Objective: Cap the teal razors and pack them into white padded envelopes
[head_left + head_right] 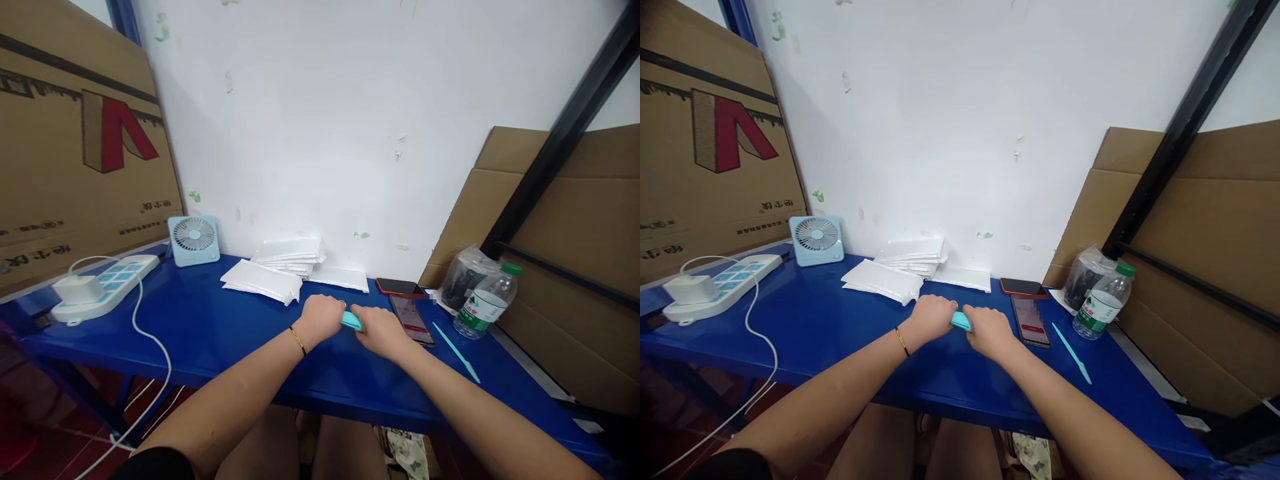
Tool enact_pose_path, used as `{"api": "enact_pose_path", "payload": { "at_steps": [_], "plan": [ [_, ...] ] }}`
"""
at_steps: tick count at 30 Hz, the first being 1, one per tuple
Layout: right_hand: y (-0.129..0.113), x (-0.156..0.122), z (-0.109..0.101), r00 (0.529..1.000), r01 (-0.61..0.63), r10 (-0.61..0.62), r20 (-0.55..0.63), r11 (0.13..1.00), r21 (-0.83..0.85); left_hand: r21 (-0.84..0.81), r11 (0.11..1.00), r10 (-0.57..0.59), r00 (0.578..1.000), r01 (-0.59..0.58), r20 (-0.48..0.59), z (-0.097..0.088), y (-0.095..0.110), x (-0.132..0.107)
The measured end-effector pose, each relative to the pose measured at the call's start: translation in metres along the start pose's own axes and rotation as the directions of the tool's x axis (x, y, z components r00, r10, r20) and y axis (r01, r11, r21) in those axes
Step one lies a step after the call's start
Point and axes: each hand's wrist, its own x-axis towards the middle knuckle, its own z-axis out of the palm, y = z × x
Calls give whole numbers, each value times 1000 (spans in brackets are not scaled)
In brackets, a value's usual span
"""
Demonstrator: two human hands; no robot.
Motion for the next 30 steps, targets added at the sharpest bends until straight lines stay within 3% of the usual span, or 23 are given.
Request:
{"api": "enact_pose_path", "payload": {
  "at_steps": [1,2,3,5,6,7,9,12,14,16,18,19,22,24,27,30],
  "plan": [
    [1,1,-2,984,-48,13,179,980,192,31,998,55,997,-53,-59,0,0,-2],
    [1,1,-3,924,-133,-30,382,910,393,64,991,128,986,-121,-111,0,-1,-3],
    [2,1,-2,826,-248,-130,549,790,561,95,976,206,967,-194,-151,0,-1,-5],
    [2,-1,3,645,-472,-351,679,515,715,149,936,344,918,-318,-196,0,-4,-9],
    [1,-2,8,603,-543,-416,681,412,732,164,917,392,898,-363,-200,-1,-5,-11],
    [-1,-3,14,590,-582,-449,671,339,739,169,902,426,884,-398,-194,-1,-7,-12],
    [-4,-5,26,620,-598,-437,652,275,753,155,883,466,869,-444,-167,-3,-13,-15],
    [-2,-3,36,755,-527,-252,606,317,789,91,911,413,894,-403,-174,-5,-30,-20],
    [4,-1,37,819,-485,-114,563,388,784,40,969,246,947,-243,-204,0,-52,-23],
    [12,1,33,847,-467,-36,531,429,773,25,999,-20,983,25,-182,10,-81,-26],
    [20,1,28,867,-445,-9,498,439,781,47,969,-234,965,241,-117,25,-113,-29],
    [23,0,25,878,-428,-3,478,439,790,53,954,-289,952,295,-99,32,-128,-30],
    [29,-2,20,901,-386,-8,434,441,810,4,962,-272,959,273,-81,42,-159,-32],
    [30,-3,18,906,-371,-15,423,453,810,-76,973,-224,971,218,-84,36,-167,-32],
    [31,-4,16,911,-348,-29,411,479,806,-159,980,-147,975,120,-166,8,-162,-29],
    [30,-7,11,922,-318,-28,386,513,797,-170,982,-142,927,87,-347,-28,-140,-23]
  ]
}}
